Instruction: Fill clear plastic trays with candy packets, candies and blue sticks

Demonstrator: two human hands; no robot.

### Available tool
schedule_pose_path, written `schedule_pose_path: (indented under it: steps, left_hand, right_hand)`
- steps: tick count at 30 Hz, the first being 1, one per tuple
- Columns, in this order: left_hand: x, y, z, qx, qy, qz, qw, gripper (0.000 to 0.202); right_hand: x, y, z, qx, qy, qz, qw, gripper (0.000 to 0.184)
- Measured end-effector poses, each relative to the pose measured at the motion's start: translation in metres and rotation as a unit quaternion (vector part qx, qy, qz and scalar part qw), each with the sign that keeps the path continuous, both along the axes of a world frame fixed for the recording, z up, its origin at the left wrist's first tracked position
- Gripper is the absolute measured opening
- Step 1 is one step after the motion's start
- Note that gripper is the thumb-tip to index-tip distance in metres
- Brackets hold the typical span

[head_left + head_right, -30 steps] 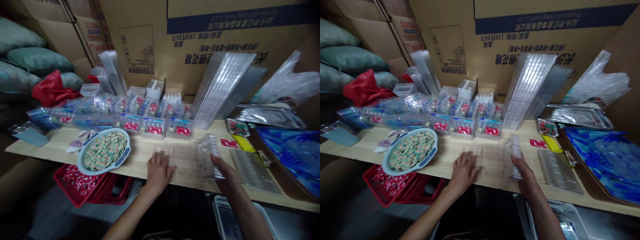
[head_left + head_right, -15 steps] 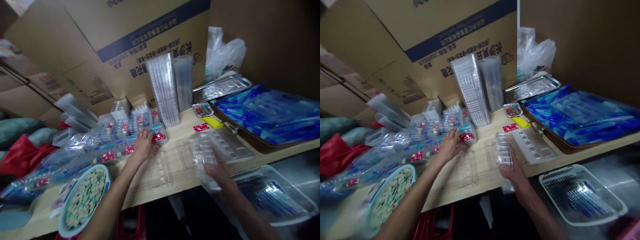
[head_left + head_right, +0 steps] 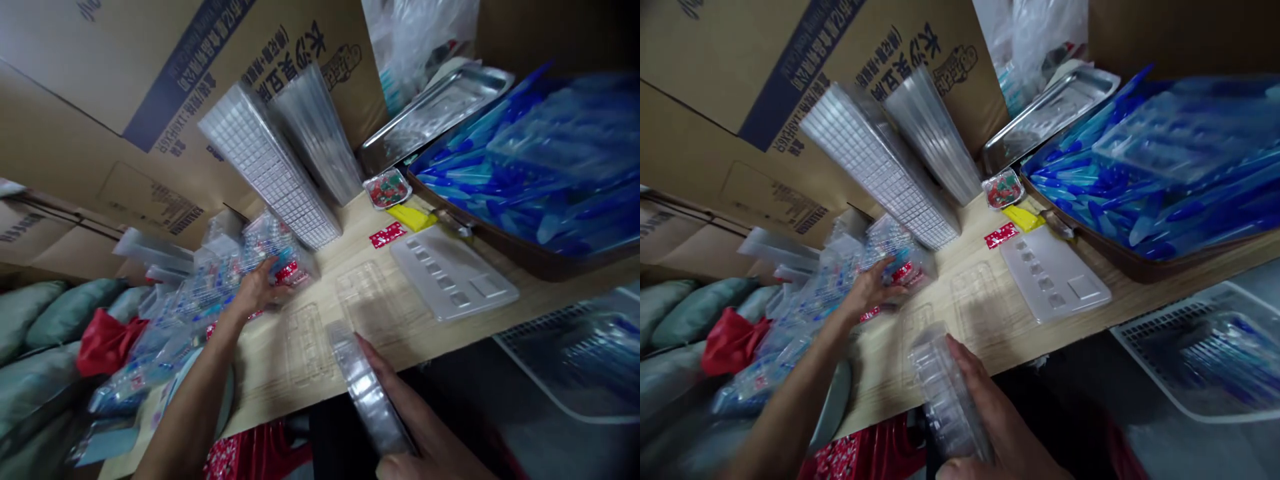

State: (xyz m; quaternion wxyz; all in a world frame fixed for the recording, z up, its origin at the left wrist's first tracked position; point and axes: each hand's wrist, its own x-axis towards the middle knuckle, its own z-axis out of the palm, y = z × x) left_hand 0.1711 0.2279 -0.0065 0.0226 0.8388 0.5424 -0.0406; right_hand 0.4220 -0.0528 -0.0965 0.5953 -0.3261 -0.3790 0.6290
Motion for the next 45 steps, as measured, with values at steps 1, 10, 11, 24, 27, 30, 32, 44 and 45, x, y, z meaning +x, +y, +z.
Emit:
schedule_pose_path:
  steps: [1,10,11,24,27,30,32,44,45]
  left_hand:
    - [0.001,0.001,0.003,-0.009,0.007,0.000,1.000,0.085]
    - [0.007,0.002,0.011,-0.016,0.032,-0.026,0.999,0.089]
    - [0.007,0.002,0.010,-0.011,0.033,-0.029,0.999,0.088]
    - [0.006,-0.002,0.005,0.004,0.063,-0.054,0.997,0.079]
    - [0.005,-0.002,0.003,0.002,0.064,-0.061,0.996,0.080]
    - [0.006,-0.005,-0.003,0.031,0.099,-0.064,0.992,0.088]
    - [0.008,-0.009,-0.010,0.073,0.127,-0.062,0.987,0.088]
    - [-0.026,-0.023,-0.058,0.192,0.064,-0.147,0.968,0.076]
    - [-0.027,-0.021,-0.059,0.194,0.061,-0.153,0.967,0.077]
  right_hand:
    - [0.001,0.001,-0.001,0.016,-0.010,0.039,0.999,0.090]
    - [-0.002,0.011,-0.018,0.069,0.008,0.155,0.985,0.096]
    - [-0.005,0.013,-0.021,0.071,0.013,0.155,0.985,0.098]
    - [-0.014,0.015,-0.029,0.074,0.039,0.122,0.989,0.097]
    - [-0.013,0.012,-0.027,0.076,0.047,0.113,0.990,0.089]
    - [-0.017,0.011,-0.031,0.069,0.058,0.109,0.990,0.081]
    - [-0.023,0.012,-0.038,0.047,0.073,0.109,0.990,0.075]
    - [-0.063,0.035,-0.069,-0.140,0.159,0.133,0.968,0.081]
    - [-0.067,0.039,-0.072,-0.151,0.166,0.136,0.965,0.080]
